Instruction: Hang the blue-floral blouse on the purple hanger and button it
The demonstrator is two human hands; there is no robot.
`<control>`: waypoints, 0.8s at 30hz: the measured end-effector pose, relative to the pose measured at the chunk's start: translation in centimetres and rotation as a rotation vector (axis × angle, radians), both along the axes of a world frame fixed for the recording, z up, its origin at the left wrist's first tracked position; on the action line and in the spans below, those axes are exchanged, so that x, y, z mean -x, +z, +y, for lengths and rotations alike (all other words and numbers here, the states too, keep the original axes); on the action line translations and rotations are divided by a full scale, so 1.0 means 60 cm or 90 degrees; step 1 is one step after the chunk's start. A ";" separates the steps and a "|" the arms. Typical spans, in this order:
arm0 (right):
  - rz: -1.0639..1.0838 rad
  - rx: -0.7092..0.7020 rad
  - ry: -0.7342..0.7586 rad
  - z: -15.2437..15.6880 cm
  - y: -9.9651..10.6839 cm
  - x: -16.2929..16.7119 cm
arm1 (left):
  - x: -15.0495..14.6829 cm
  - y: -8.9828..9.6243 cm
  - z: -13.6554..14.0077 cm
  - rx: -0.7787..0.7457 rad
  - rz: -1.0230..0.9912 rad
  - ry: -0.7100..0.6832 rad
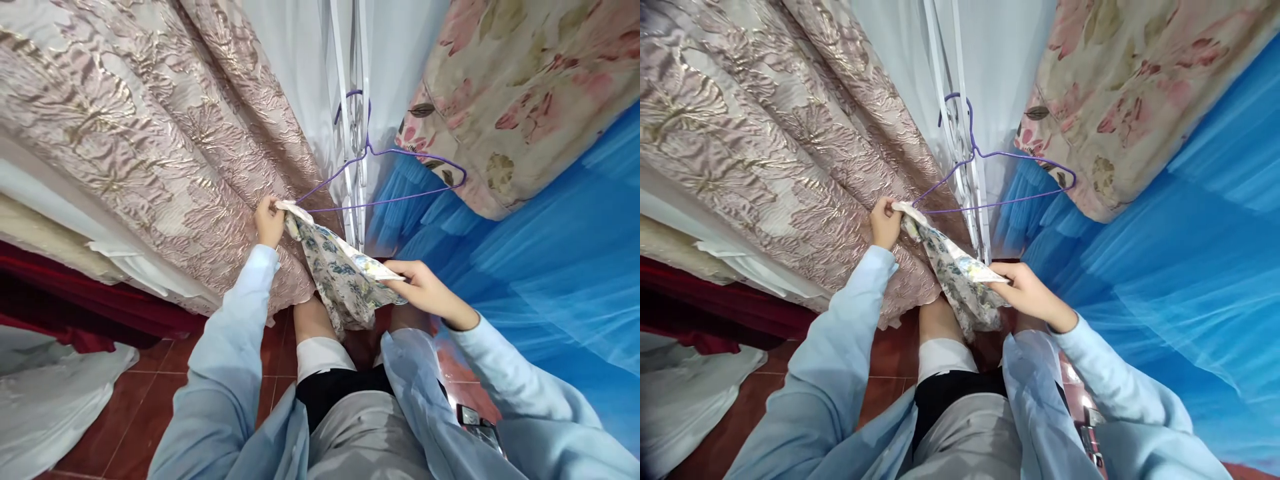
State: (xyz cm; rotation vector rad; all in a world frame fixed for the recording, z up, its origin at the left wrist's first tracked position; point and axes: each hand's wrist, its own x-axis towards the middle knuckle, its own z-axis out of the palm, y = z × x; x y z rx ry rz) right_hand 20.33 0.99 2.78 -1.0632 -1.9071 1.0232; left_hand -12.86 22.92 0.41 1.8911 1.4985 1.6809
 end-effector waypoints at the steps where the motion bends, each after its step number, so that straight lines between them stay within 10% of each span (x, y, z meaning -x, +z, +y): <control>1: 0.002 -0.009 0.011 0.001 -0.001 0.008 | -0.004 -0.001 0.007 -0.016 -0.029 0.010; 12: 0.012 -0.027 -0.026 0.017 -0.019 -0.013 | -0.062 0.016 0.056 0.060 -0.133 -0.098; 24: 0.070 -0.048 -0.216 0.029 -0.047 -0.073 | -0.149 0.003 -0.009 0.084 -0.092 -0.149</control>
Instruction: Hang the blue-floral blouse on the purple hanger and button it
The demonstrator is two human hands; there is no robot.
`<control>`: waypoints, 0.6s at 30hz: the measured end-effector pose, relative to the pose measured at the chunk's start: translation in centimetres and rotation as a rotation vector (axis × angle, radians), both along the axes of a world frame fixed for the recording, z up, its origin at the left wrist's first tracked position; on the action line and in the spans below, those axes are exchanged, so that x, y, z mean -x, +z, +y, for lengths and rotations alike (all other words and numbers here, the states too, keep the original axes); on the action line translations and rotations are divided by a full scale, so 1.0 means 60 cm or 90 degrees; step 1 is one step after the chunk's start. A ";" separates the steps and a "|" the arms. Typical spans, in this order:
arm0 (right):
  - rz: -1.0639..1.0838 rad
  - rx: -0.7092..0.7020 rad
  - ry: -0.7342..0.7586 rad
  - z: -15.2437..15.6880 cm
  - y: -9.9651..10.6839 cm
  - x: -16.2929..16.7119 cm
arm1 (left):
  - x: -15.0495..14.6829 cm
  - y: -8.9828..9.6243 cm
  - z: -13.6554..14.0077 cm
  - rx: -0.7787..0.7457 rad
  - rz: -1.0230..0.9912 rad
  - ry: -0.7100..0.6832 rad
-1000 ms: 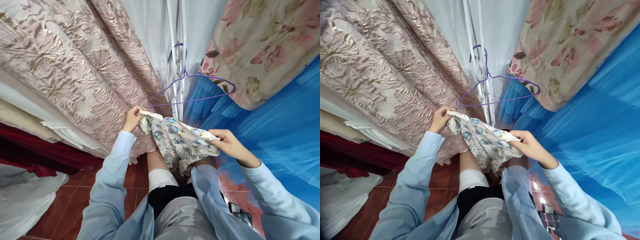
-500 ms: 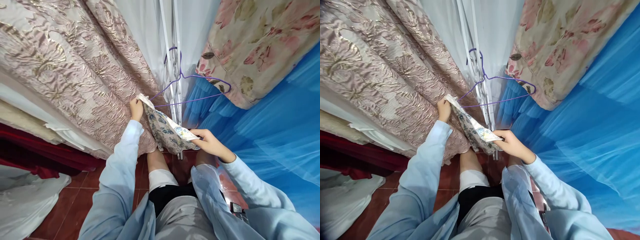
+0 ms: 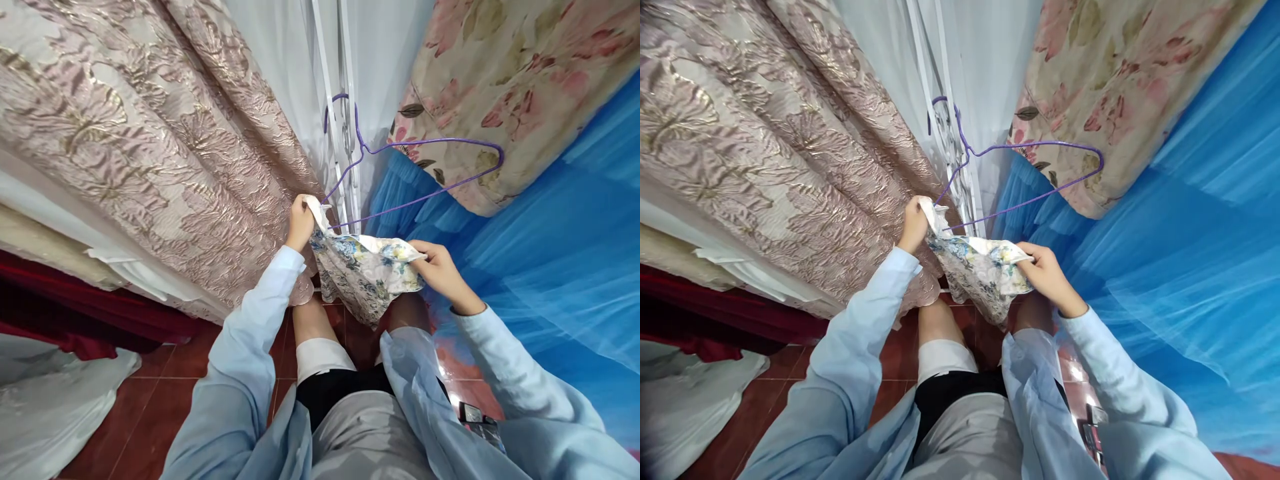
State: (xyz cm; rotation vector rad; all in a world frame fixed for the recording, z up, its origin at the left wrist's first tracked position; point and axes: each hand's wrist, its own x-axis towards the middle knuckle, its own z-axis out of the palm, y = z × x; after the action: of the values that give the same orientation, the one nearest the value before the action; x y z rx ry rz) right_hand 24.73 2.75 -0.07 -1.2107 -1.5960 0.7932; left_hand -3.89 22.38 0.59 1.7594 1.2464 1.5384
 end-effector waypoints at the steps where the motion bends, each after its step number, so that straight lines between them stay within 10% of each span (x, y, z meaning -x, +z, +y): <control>1: -0.013 -0.034 -0.031 0.004 0.000 -0.009 | 0.001 0.001 -0.004 -0.010 0.002 0.010; 11: -0.106 -0.356 -0.367 0.109 0.051 -0.087 | 0.036 0.055 -0.045 -0.078 0.101 0.027; 18: -0.049 -0.263 -0.358 0.182 0.065 -0.106 | 0.041 0.053 -0.047 -0.083 0.127 0.027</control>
State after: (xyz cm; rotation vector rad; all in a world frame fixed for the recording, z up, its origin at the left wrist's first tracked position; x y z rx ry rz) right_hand 31.10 13.67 3.85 -1.2945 -1.2919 0.0532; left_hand -6.34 19.55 3.77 2.0238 1.3109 1.5278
